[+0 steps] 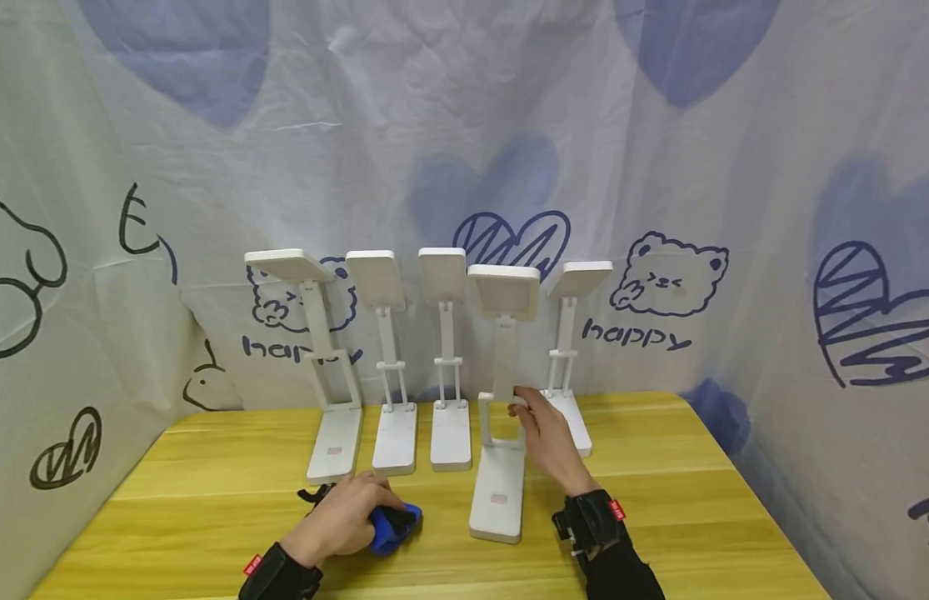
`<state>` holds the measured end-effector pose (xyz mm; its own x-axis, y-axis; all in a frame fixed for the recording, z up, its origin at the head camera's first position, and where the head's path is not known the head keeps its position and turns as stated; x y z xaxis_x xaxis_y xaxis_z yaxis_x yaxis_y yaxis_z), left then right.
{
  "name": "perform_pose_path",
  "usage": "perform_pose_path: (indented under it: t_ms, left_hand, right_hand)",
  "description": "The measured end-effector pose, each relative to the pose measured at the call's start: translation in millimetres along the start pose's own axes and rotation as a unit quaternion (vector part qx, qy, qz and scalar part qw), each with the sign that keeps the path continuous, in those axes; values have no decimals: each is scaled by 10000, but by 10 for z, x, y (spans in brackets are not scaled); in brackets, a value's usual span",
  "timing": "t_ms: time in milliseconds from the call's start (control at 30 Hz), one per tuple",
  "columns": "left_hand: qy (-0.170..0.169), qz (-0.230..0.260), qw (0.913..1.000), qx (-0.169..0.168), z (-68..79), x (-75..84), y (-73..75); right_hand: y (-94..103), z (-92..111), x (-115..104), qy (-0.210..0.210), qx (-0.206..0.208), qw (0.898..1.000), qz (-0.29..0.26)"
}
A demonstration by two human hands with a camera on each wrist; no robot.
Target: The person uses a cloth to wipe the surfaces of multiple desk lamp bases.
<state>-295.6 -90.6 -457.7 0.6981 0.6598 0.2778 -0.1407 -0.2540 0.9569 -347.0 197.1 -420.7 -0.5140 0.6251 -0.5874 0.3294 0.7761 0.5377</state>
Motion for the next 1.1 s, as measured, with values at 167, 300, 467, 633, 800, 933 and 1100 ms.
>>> perform_pose_path:
  t_ms: [167, 300, 467, 633, 800, 933, 1100]
  left_hand:
    - [-10, 81, 9999, -84, -29, 3, -41]
    - [-114, 48, 9997, -188, -60, 30, -69]
    - [-307, -42, 9995, 25, -152, 121, -83]
    - [-409, -129, 9978, 501, -287, 266, -102]
    - [-414, -346, 9941, 946, -448, 419, -103]
    - [-395, -632, 9899, 1204, -589, 526, -153]
    - [-248, -1140, 9845, 1311, -751, 661, -246]
  right_hand:
    - [5, 34, 6, -348, -298, 9987, -224]
    - [-20, 48, 5, -351, -327, 9985, -278]
    - [-33, 67, -7, -400, -334, 9983, -276]
    - [-34, 89, -28, -323, -360, 9985, -270]
    - [-23, 106, -31, -293, -356, 9983, -350]
    - [-19, 114, -35, -312, -370, 9981, -381]
    - [-14, 125, -46, -386, -439, 9977, -354]
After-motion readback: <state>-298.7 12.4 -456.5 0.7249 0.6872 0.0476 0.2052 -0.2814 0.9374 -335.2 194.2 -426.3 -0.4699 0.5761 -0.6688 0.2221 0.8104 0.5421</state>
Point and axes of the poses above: each hand's wrist, its own z-axis away from the middle knuckle, its own y-axis out of the back of the hand, x = y × z, the point moved 5 cm from there along -z, towards the middle knuckle, and after that the axes turned 8 degrees about -y, right-handed, at the moved point
